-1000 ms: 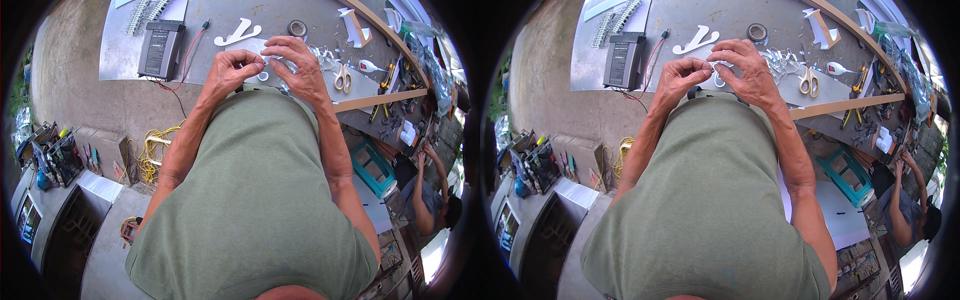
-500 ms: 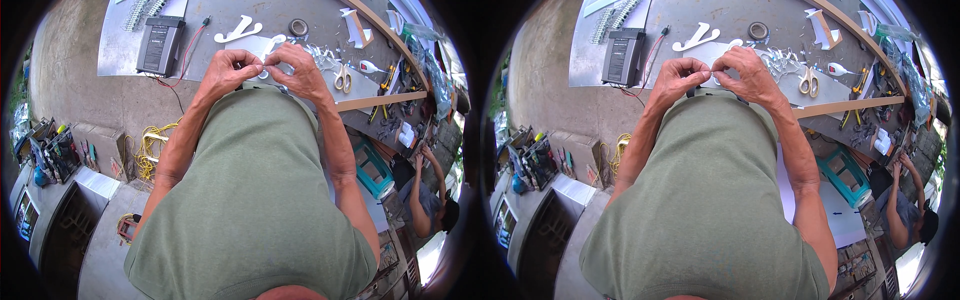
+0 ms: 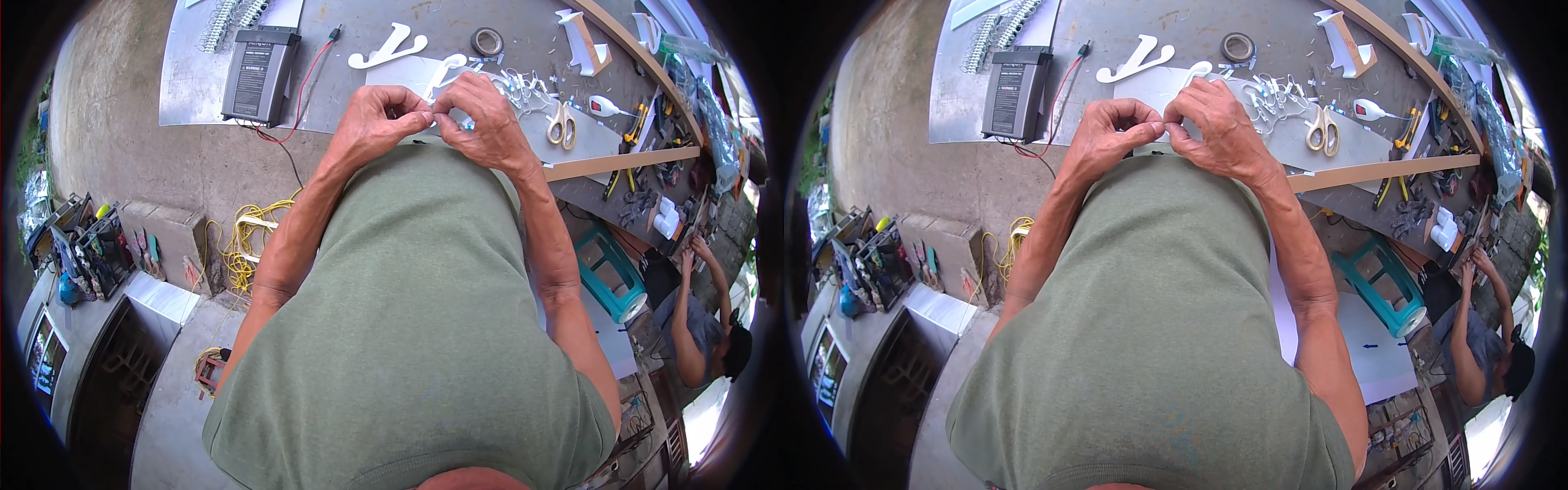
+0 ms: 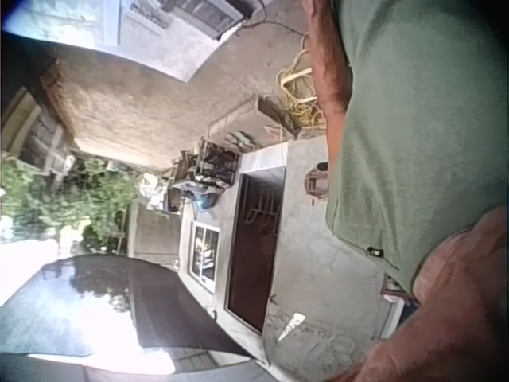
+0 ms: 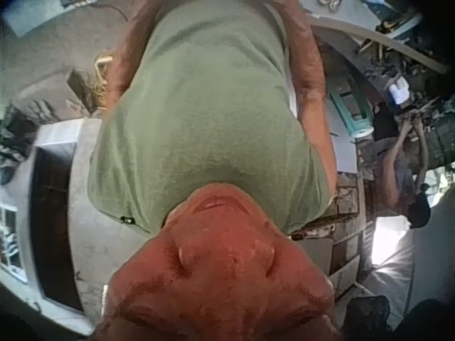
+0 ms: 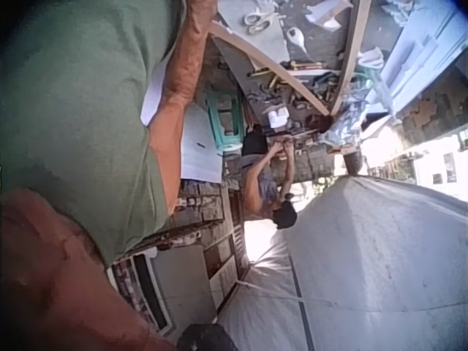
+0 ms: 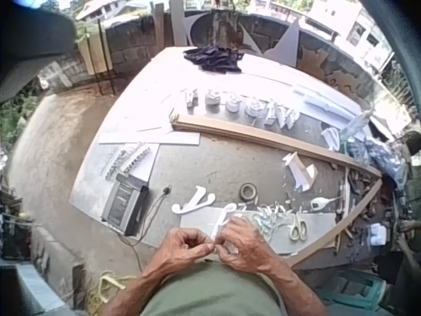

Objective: The recorder is assembling and wiring LED strips into acrylic sign letters on a work table.

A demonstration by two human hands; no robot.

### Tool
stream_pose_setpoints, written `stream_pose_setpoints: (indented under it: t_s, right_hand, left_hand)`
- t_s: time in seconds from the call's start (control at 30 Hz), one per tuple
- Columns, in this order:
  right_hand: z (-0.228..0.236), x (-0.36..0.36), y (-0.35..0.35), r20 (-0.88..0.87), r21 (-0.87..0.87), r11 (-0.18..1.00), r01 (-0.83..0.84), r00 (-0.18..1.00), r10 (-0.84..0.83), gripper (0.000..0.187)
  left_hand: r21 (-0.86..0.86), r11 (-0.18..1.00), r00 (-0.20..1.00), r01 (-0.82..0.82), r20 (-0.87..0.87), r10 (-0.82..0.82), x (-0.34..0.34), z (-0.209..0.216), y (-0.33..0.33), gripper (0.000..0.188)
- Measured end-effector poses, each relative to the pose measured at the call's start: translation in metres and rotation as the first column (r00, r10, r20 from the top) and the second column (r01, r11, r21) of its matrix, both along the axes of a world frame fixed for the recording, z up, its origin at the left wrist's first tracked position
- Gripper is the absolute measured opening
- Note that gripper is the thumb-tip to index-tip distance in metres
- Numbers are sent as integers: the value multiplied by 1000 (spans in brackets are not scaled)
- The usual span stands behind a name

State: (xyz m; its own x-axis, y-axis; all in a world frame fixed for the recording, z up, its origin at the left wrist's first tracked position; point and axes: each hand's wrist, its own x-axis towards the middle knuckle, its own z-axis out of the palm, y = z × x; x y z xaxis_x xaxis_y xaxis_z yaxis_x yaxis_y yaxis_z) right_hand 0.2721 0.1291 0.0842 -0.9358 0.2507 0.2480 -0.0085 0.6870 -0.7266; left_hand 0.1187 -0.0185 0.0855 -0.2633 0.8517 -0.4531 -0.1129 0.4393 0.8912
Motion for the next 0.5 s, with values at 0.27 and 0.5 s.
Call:
stream_pose_setpoints:
  t_s: [0.27,0.5]
  right_hand:
    - [14,0,-15,9,-157,987,33,999,-32,13]
    - [21,1,-14,34,-255,967,16,999,-8,13]
  left_hand:
    - [40,999,999,-26,35,25,4,11,-5,15]
    - [58,998,996,-32,89,27,4,14,-7,15]
